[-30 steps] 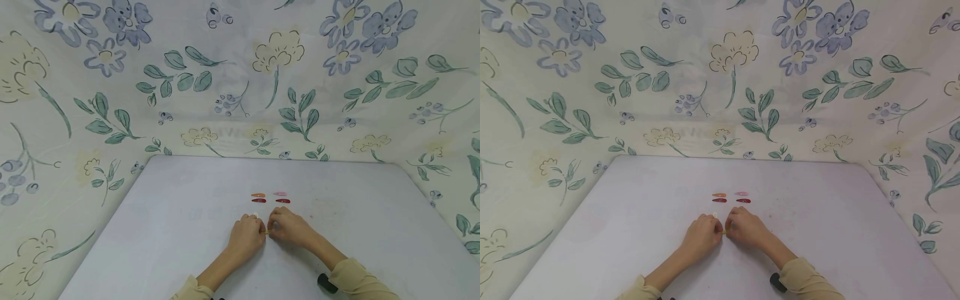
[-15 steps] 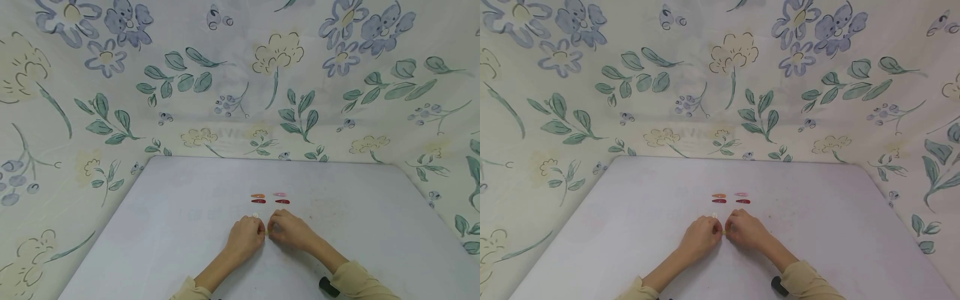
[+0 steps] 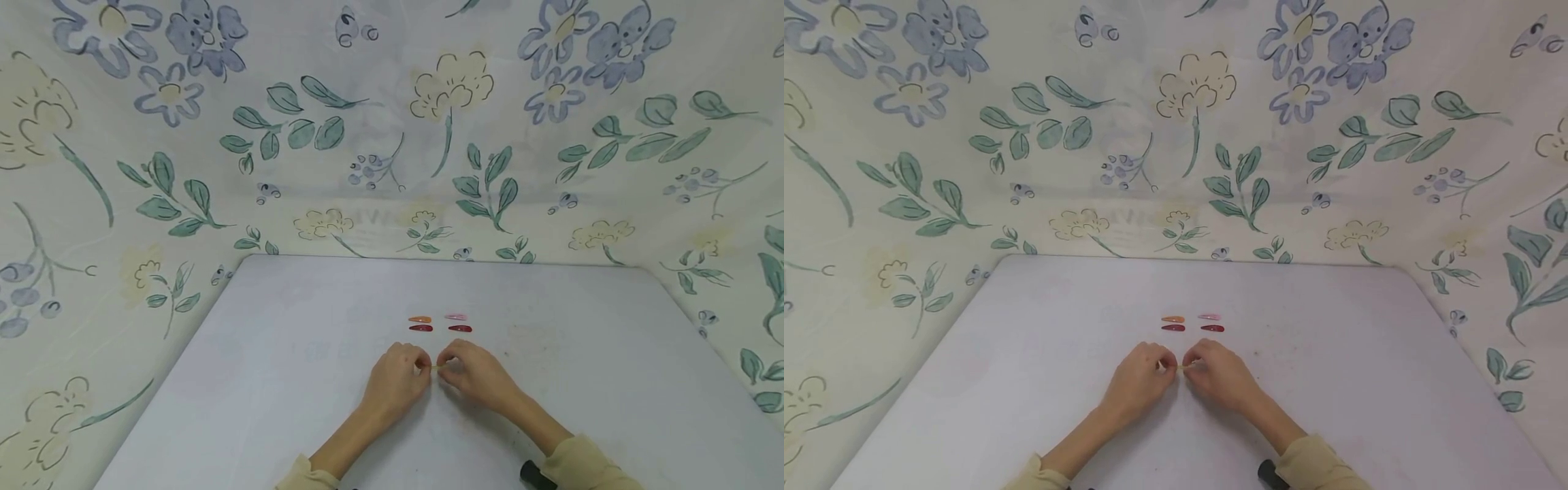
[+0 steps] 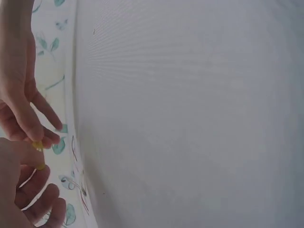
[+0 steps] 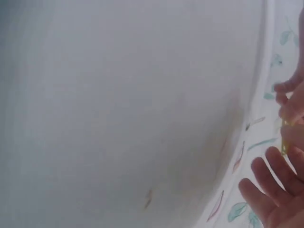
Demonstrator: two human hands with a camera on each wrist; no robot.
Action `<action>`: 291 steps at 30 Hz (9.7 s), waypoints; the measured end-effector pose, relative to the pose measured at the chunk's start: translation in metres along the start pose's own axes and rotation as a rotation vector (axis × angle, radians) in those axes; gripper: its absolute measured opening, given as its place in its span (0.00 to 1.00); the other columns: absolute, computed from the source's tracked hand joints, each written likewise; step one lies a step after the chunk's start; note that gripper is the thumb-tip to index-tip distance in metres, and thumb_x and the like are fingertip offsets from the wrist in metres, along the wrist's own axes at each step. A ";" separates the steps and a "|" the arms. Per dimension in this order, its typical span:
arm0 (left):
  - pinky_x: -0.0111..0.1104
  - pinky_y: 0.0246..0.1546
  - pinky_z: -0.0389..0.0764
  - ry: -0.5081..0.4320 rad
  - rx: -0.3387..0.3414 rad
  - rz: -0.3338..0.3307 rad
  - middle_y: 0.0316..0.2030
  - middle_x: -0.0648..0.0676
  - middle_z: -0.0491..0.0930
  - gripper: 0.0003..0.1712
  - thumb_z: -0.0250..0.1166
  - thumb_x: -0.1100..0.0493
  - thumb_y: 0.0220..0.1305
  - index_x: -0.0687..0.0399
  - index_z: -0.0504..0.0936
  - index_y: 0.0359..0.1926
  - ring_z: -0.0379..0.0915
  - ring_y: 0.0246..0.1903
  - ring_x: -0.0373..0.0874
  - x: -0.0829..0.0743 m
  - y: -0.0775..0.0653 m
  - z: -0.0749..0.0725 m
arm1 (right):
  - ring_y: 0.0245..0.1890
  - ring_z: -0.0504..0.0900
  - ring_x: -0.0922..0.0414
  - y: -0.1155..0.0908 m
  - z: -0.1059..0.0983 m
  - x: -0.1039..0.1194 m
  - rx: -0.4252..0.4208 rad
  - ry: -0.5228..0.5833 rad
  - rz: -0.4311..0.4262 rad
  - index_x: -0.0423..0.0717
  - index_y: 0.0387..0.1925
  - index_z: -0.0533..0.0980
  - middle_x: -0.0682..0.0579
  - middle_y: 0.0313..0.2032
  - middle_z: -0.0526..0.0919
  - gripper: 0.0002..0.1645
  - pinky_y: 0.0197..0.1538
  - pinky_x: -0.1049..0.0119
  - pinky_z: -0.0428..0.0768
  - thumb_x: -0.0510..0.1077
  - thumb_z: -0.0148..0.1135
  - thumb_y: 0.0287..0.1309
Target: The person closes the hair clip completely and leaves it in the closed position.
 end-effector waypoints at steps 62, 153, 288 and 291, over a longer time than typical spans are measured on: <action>0.31 0.31 0.76 -0.150 -0.256 0.034 0.26 0.45 0.81 0.06 0.72 0.66 0.52 0.51 0.83 0.28 0.74 0.31 0.41 -0.006 0.013 -0.029 | 0.32 0.82 0.60 -0.012 -0.040 0.019 -0.498 0.043 -0.082 0.46 0.33 0.82 0.55 0.30 0.84 0.12 0.39 0.63 0.83 0.30 0.74 0.47; 0.30 0.33 0.77 -0.176 -0.046 0.092 0.32 0.49 0.82 0.11 0.73 0.65 0.54 0.55 0.86 0.40 0.74 0.32 0.42 0.024 0.029 -0.022 | 0.38 0.82 0.60 0.026 -0.022 0.006 -0.212 0.153 0.027 0.47 0.41 0.83 0.55 0.36 0.85 0.11 0.40 0.68 0.84 0.34 0.70 0.55; 0.44 0.44 0.77 -0.001 0.386 0.089 0.43 0.52 0.84 0.12 0.73 0.56 0.52 0.50 0.88 0.40 0.75 0.43 0.48 0.051 0.037 0.027 | 0.40 0.74 0.52 0.035 0.027 0.009 -0.007 -0.165 0.041 0.47 0.32 0.84 0.52 0.34 0.80 0.07 0.40 0.57 0.78 0.46 0.68 0.56; 0.44 0.43 0.77 0.003 0.386 0.092 0.43 0.51 0.84 0.11 0.73 0.56 0.53 0.50 0.88 0.39 0.75 0.44 0.49 0.051 0.036 0.027 | 0.39 0.74 0.53 0.035 0.028 0.008 -0.007 -0.177 0.042 0.46 0.32 0.84 0.53 0.33 0.80 0.06 0.40 0.58 0.78 0.45 0.68 0.56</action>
Point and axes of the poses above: each hand's wrist, its own y-axis towards the middle knuckle, its own z-axis out of the palm, x = y × z, the point moved 9 cm from there along y, towards the middle knuckle
